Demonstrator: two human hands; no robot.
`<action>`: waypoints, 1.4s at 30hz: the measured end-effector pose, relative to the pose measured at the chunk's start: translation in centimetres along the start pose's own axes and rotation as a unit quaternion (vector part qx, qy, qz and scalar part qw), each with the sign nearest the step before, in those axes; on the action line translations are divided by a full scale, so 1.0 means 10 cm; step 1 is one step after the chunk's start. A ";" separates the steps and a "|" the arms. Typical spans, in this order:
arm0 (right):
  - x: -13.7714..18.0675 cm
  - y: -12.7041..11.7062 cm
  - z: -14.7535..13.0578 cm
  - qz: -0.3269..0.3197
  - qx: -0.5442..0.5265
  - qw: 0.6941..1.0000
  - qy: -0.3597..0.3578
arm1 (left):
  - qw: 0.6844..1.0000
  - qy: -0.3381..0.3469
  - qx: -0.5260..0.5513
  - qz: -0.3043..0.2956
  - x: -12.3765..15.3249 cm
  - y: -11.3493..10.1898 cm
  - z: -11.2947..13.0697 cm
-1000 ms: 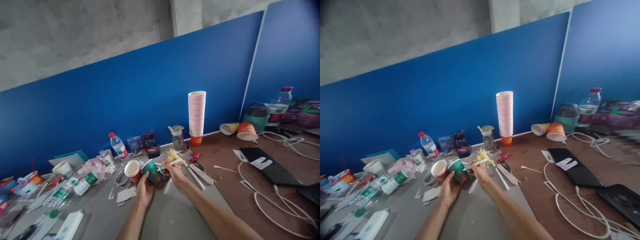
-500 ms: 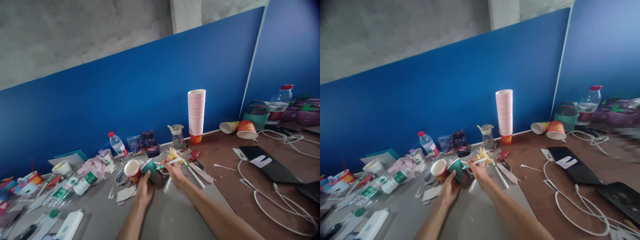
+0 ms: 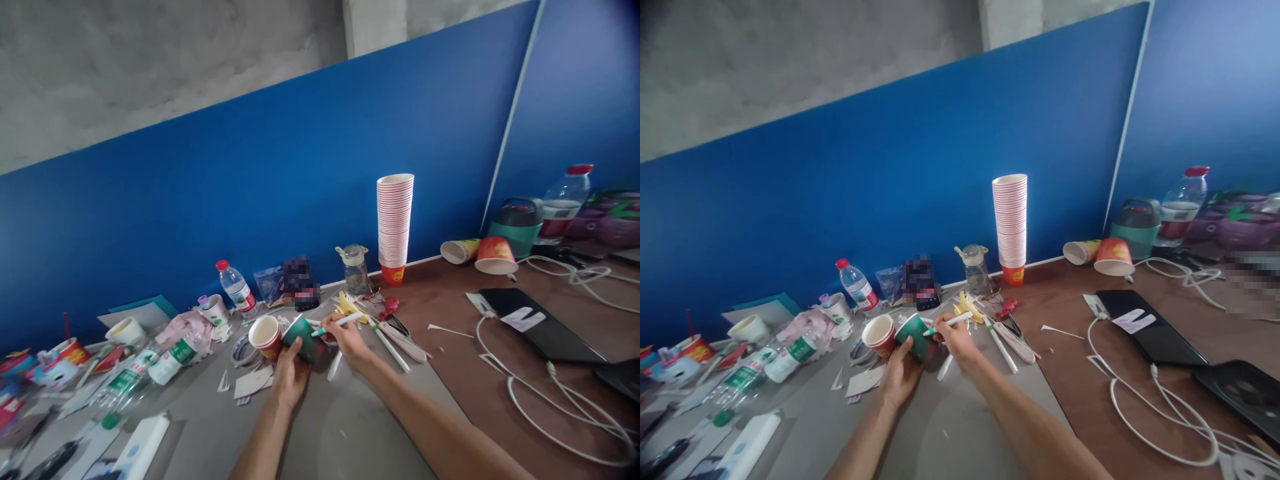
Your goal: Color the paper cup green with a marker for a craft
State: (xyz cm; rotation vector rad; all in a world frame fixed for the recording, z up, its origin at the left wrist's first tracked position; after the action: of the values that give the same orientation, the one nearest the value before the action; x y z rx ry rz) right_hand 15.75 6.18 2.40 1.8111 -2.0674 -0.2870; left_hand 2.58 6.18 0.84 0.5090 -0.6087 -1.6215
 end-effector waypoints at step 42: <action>-0.08 -0.01 0.12 -0.035 -0.050 0.997 0.038 | 0.996 -0.040 0.029 0.077 0.05 -0.07 0.04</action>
State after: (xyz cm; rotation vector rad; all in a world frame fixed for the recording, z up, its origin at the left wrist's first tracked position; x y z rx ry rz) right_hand 15.45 6.83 1.14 1.8095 -1.9067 -0.3295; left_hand 1.72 5.84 0.73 0.4303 -0.7386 -1.4872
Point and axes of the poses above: each hand's wrist, its own x-axis away from the middle knuckle, its own y-axis out of the palm, z = x × y, the point moved 6 cm from there along -x, towards the middle knuckle, and after that the axes turned 12 degrees about y, right-handed, at the moved point
